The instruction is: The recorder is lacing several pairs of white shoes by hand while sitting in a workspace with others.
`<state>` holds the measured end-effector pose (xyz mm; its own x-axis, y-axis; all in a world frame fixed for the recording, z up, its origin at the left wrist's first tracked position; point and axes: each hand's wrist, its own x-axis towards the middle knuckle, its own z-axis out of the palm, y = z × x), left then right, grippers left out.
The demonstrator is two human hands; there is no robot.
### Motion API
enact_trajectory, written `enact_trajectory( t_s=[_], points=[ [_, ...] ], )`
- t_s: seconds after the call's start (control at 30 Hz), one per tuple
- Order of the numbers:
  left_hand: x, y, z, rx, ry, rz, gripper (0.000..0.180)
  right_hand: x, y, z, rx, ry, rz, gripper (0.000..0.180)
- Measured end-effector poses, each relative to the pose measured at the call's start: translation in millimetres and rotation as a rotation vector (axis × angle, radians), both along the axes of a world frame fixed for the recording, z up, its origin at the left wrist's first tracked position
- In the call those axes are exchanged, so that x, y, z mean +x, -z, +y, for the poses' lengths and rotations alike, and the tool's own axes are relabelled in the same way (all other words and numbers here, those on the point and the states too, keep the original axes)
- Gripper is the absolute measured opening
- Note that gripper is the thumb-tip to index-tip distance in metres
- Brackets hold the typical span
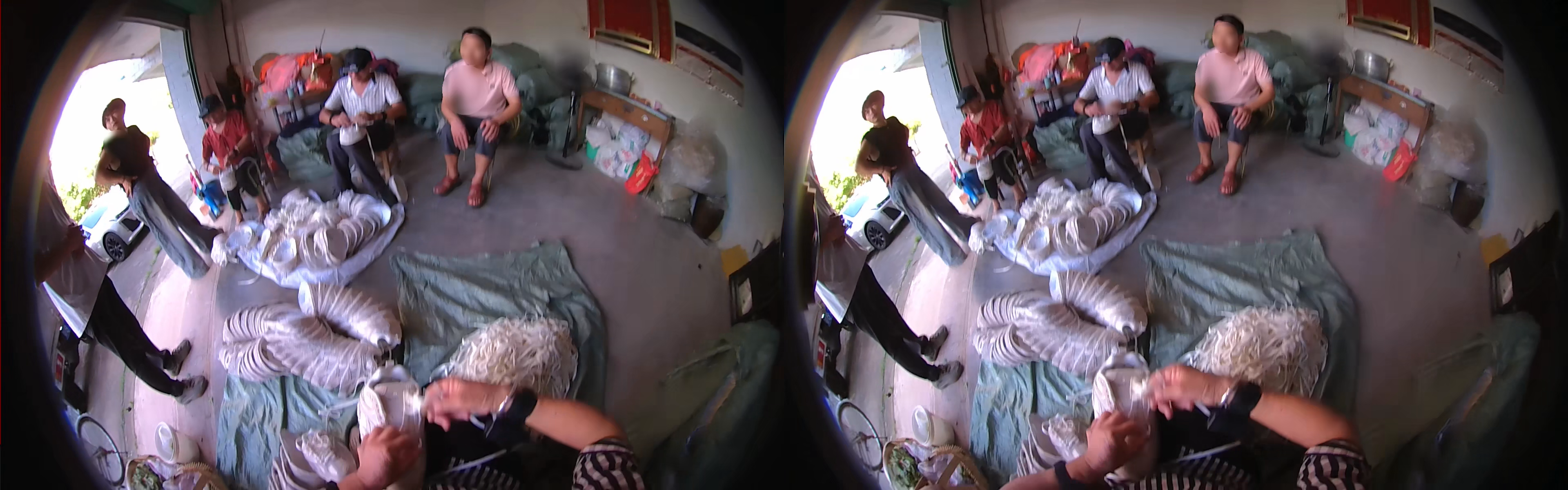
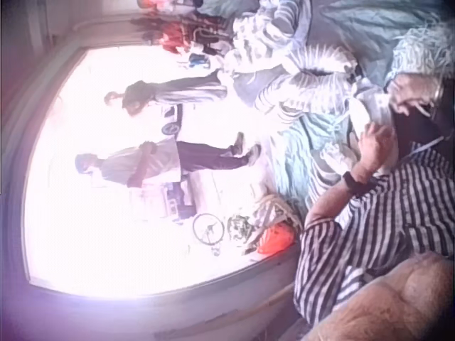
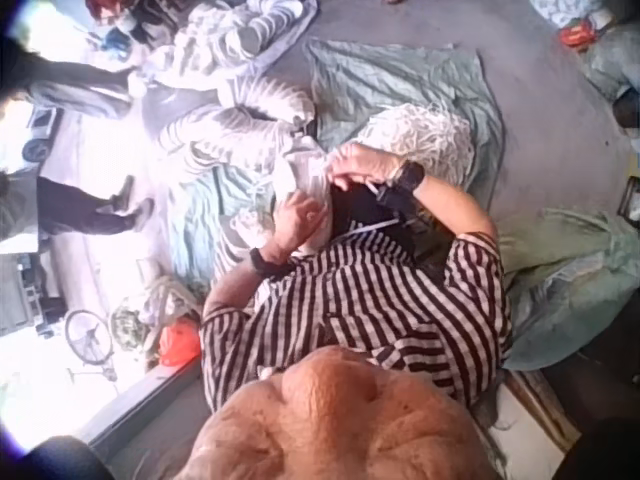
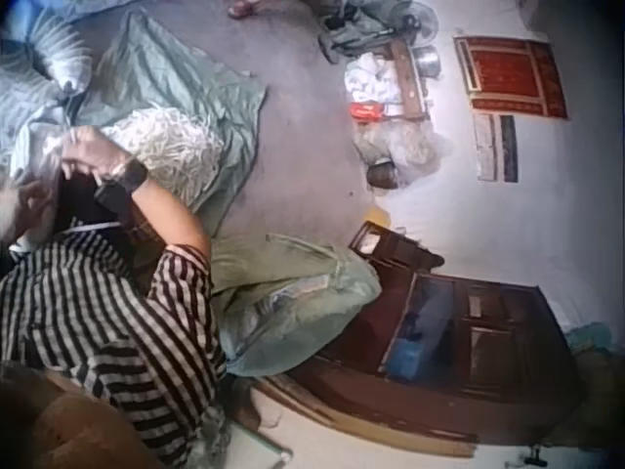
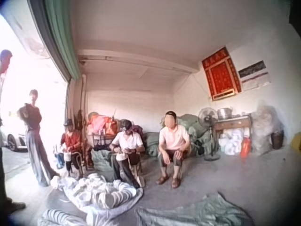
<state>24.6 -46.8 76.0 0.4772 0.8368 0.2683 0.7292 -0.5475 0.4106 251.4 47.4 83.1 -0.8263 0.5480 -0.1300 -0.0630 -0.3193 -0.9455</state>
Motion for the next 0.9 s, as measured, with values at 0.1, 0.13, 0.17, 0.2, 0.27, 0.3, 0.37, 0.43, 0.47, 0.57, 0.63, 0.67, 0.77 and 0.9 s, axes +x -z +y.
enact_trajectory(
  t_s=[0.1,0.13,0.17,0.2,0.27,0.3,0.37,0.43,0.47,0.57,0.63,0.67,0.77,0.9],
  points=[
    [-2.6,11.8,-5.3,0.038,-0.061,0.023,0.017,-1.3,-47.4,26.4,-0.226,0.278,0.119,0.025],
    [3.2,10.7,-2.0,0.086,-0.055,-0.005,0.018,1.5,-58.0,32.9,-0.393,0.359,0.186,0.029],
    [2.8,12.5,-4.2,0.068,-0.06,-0.024,0.02,-5.4,-63.6,35.2,-0.368,0.388,0.141,0.03],
    [4.3,14.0,-0.4,0.079,-0.06,-0.049,0.021,-12.1,-69.1,38.8,-0.314,0.419,0.097,0.032],
    [3.3,15.3,-4.9,0.091,-0.083,-0.129,0.023,-29.6,-68.9,40.3,-0.246,0.364,0.15,0.033],
    [-2.6,19.7,-9.6,0.138,-0.014,-0.096,0.024,-36.0,-71.5,41.9,-0.227,0.327,0.142,0.034],
    [-18.3,24.5,-12.6,0.215,0.181,-0.04,0.027,-48.9,-88.3,43.1,-0.147,0.45,0.133,0.034],
    [-19.5,22.2,-12.8,0.204,0.176,-0.048,0.026,-46.6,-109.3,50.1,-0.103,0.54,0.229,0.037],
    [-19.0,20.8,-11.9,0.2,0.175,-0.057,0.026,-47.3,-108.0,48.3,-0.116,0.516,0.248,0.034],
    [-20.8,19.7,-11.9,0.206,0.163,-0.047,0.023,-52.8,-116.0,34.7,0.211,0.381,-0.015,0.035],
    [-22.2,17.2,-28.3,0.194,0.115,-0.009,0.025,-53.5,-120.6,21.0,0.355,0.331,-0.076,0.032],
    [-20.1,14.6,-23.4,0.199,0.104,0.016,0.028,-47.5,-122.1,16.1,0.379,0.343,-0.051,0.03],
    [-22.8,20.4,-7.8,0.129,0.058,0.061,0.025,-43.3,-111.0,16.9,0.511,0.155,-0.227,0.025],
    [-13.0,12.8,-2.1,0.116,0.146,0.146,0.028,-26.3,-36.9,2.2,0.522,0.032,-0.508,0.02]
  ],
)
